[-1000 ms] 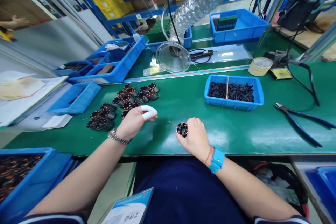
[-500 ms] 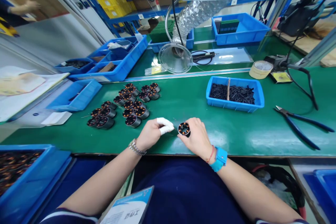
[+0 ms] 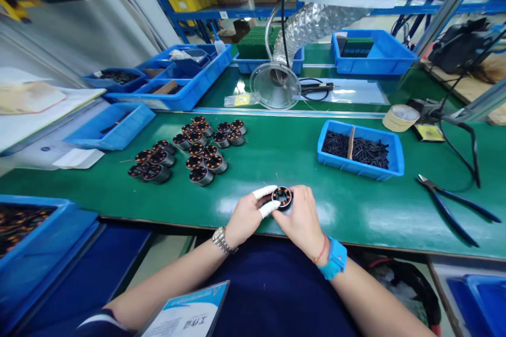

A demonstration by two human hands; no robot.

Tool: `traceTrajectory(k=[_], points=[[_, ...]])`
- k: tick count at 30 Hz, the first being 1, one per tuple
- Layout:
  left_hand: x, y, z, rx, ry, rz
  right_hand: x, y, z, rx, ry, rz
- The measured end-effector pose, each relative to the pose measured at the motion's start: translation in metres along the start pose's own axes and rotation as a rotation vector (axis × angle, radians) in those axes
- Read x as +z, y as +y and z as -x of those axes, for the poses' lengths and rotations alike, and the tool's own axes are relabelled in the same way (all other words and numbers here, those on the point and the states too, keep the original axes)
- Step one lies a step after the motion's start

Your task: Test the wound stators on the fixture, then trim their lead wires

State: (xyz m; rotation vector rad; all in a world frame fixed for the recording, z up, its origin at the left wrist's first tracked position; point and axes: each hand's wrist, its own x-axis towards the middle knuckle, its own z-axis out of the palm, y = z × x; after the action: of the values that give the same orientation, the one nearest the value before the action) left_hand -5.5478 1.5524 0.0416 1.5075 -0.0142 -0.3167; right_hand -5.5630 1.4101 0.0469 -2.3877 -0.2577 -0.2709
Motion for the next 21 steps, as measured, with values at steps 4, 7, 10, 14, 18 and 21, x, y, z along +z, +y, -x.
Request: traceTrajectory(k=[4,7,10,14,18,21], points=[[-0.011,0.006,-0.009,-0.077,-0.136,0.023,-0.021,0.009,0.002,0.102,-0.123,-0.292],[-0.016,0.006,-0.011,-0.059,-0.182,0.013,-0.035,0.014,-0.017,0.294,-0.120,-0.475],[-0.014,0.004,-0.011,0.025,-0.159,-0.119,-0.038,0.010,-0.045,0.295,-0.158,-0.400],[-0.013,0.007,-0.011,0.141,-0.203,-0.238,-0.031,-0.001,-0.069,0.205,-0.326,-0.234],[-0.015,0.011,-0.013,0.169,-0.242,-0.220,-0.019,-0.002,-0.070,0.196,-0.300,-0.260],[-0.016,0.009,-0.014,0.147,-0.246,-0.227,-0.014,0.000,-0.070,0.260,-0.226,-0.382]])
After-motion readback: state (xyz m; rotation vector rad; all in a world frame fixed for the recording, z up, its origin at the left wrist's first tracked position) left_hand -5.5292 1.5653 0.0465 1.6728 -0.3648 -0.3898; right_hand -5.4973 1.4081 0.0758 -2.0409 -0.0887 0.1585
